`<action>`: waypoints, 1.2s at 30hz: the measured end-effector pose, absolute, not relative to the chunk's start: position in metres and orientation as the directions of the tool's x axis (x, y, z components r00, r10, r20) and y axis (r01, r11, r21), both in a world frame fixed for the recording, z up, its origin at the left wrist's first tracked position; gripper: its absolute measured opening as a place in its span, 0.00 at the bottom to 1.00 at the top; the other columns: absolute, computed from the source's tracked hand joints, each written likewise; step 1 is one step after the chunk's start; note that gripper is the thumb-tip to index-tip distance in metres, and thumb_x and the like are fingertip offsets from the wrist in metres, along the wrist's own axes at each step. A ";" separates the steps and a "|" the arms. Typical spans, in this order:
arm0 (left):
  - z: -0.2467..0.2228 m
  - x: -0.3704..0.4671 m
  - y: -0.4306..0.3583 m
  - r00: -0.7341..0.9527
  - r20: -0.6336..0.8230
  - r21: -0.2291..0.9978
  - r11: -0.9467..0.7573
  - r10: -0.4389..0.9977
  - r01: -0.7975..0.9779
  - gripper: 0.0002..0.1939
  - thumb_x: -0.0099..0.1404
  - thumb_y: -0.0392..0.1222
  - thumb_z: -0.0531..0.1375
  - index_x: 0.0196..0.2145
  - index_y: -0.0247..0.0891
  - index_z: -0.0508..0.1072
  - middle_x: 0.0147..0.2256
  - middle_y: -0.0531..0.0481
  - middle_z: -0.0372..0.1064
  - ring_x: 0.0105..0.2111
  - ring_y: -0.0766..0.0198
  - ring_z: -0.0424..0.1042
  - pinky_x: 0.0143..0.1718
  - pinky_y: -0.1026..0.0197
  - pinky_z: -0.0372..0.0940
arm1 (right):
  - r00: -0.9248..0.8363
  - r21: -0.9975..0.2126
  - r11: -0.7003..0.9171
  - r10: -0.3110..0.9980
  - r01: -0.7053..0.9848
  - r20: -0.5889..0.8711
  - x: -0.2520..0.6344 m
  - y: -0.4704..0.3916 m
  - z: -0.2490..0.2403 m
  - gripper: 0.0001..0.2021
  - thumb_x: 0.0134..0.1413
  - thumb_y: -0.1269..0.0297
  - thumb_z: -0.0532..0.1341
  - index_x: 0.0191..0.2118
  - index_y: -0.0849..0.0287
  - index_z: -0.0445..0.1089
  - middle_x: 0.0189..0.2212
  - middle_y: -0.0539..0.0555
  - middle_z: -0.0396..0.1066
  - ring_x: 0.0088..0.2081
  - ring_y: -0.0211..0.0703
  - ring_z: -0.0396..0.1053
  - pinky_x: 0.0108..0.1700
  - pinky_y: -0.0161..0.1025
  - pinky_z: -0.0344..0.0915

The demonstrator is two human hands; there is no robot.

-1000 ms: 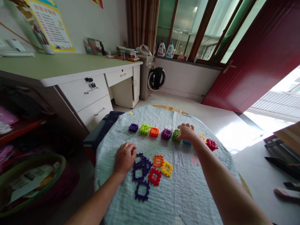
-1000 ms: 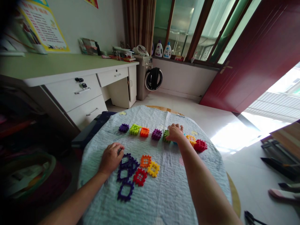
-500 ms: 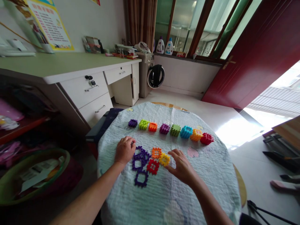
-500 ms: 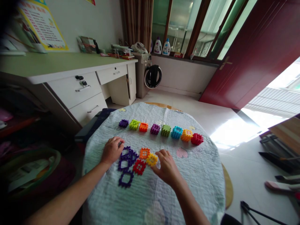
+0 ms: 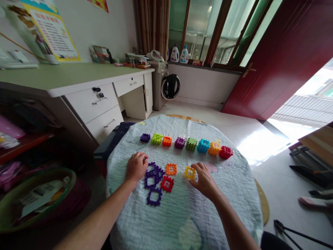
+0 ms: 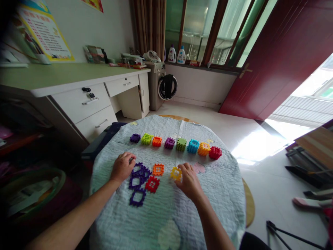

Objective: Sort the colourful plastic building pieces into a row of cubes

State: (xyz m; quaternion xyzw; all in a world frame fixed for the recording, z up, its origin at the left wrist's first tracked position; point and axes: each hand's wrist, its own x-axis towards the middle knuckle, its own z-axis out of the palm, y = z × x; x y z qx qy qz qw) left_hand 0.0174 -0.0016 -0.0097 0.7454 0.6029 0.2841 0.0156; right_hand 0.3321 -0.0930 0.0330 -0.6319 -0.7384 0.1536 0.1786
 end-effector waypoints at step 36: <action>-0.012 0.014 0.001 0.165 0.436 0.319 -0.323 0.885 0.891 0.08 0.61 0.37 0.52 0.33 0.40 0.72 0.37 0.46 0.72 0.40 0.54 0.69 0.46 0.53 0.63 | 0.117 -0.087 -0.119 0.993 0.989 -0.024 0.489 0.033 0.079 0.25 0.43 0.65 0.61 0.51 0.54 0.70 0.49 0.57 0.66 0.49 0.55 0.62 0.49 0.48 0.57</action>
